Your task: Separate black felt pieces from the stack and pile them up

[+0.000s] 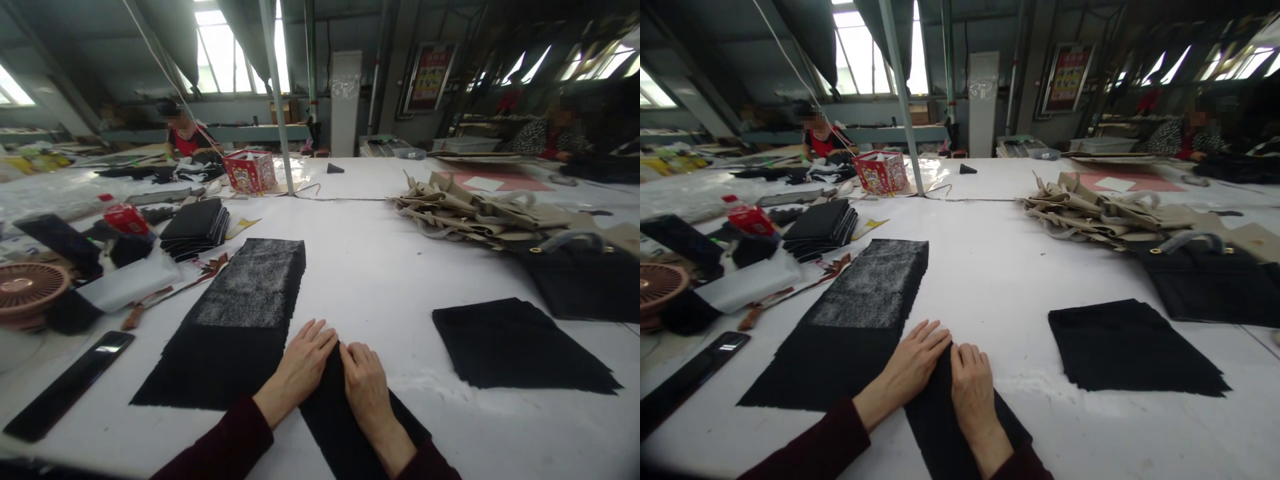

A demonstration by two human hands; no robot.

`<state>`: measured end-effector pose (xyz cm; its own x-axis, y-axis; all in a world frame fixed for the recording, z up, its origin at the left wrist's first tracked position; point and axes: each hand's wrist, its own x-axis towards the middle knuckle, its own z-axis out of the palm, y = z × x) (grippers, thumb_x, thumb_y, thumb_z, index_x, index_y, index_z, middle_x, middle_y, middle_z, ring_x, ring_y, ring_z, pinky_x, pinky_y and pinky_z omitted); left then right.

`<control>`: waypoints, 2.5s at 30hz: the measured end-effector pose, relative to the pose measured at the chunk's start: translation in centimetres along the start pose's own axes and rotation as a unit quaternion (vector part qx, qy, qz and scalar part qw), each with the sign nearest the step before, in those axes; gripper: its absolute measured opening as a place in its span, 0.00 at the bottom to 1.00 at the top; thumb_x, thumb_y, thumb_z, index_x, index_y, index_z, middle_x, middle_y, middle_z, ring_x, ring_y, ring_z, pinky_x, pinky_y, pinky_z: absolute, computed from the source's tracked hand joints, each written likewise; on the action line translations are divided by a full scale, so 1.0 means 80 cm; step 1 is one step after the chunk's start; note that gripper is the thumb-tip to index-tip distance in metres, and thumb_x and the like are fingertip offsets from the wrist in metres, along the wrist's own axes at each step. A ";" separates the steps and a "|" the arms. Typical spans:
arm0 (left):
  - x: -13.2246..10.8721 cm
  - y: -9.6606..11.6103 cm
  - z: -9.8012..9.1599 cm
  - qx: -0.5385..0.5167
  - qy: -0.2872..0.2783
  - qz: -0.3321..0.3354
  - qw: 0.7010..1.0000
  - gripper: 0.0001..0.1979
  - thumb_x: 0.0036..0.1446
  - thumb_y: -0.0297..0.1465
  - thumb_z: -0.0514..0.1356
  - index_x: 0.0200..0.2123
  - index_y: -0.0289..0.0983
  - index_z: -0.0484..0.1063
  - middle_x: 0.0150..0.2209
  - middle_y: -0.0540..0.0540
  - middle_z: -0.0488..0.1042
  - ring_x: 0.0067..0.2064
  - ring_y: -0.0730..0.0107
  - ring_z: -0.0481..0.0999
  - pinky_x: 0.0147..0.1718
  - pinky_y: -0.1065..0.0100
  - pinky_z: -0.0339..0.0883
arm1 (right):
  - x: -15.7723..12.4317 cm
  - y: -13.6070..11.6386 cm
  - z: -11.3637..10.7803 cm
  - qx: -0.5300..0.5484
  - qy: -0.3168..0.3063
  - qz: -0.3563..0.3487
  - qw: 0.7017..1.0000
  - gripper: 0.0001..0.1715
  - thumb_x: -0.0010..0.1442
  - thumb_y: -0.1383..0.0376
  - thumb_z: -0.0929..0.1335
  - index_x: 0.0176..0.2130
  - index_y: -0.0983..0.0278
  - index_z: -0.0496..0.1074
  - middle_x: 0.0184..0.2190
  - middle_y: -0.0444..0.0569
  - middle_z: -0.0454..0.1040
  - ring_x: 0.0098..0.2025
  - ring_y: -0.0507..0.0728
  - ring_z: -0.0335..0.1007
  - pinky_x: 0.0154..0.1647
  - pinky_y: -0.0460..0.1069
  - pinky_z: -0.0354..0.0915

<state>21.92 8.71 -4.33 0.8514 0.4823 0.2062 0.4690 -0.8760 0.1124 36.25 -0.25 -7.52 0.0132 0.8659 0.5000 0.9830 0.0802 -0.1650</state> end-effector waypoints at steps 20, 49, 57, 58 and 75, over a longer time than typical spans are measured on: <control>-0.004 0.005 -0.003 0.053 -0.032 0.052 0.997 0.24 0.62 0.24 0.54 0.61 0.35 0.61 0.59 0.43 0.67 0.64 0.60 0.58 0.67 0.58 0.40 | -0.040 0.018 -0.018 0.045 -0.004 -0.010 0.999 0.19 0.66 0.76 0.59 0.54 0.71 0.68 0.37 0.53 0.66 0.40 0.60 0.62 0.41 0.54 0.63; 0.000 0.032 -0.009 0.083 -0.066 0.115 0.988 0.23 0.64 0.27 0.52 0.62 0.33 0.59 0.53 0.41 0.69 0.57 0.61 0.64 0.63 0.59 0.49 | -0.069 0.027 -0.037 0.033 -0.019 0.000 0.999 0.20 0.63 0.78 0.60 0.54 0.69 0.68 0.37 0.53 0.66 0.41 0.61 0.61 0.42 0.55 0.62; -0.005 0.034 -0.013 0.076 -0.067 0.116 0.988 0.26 0.63 0.26 0.54 0.64 0.42 0.57 0.56 0.44 0.66 0.59 0.60 0.63 0.63 0.56 0.47 | -0.079 0.031 -0.049 0.032 -0.032 0.001 0.999 0.19 0.65 0.77 0.60 0.54 0.70 0.68 0.37 0.53 0.66 0.40 0.60 0.61 0.42 0.55 0.62; -0.004 0.035 -0.014 0.077 -0.066 0.120 0.988 0.26 0.63 0.26 0.53 0.64 0.42 0.57 0.56 0.44 0.66 0.59 0.60 0.63 0.64 0.56 0.46 | -0.080 0.031 -0.049 0.032 -0.033 0.003 0.999 0.19 0.65 0.77 0.60 0.54 0.70 0.68 0.37 0.53 0.66 0.40 0.60 0.61 0.42 0.55 0.62; 0.000 0.054 -0.011 0.072 -0.063 0.149 0.984 0.24 0.64 0.27 0.53 0.63 0.38 0.59 0.56 0.42 0.67 0.61 0.60 0.61 0.65 0.56 0.46 | -0.094 0.039 -0.060 0.037 -0.027 0.006 0.999 0.19 0.65 0.76 0.60 0.54 0.70 0.68 0.37 0.53 0.67 0.40 0.60 0.61 0.41 0.54 0.62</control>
<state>23.74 4.92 -2.99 0.9744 0.2077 0.0856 0.2142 -0.9739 -0.0757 40.06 -8.85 -7.69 0.0133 0.8920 0.4518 0.9667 0.1041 -0.2338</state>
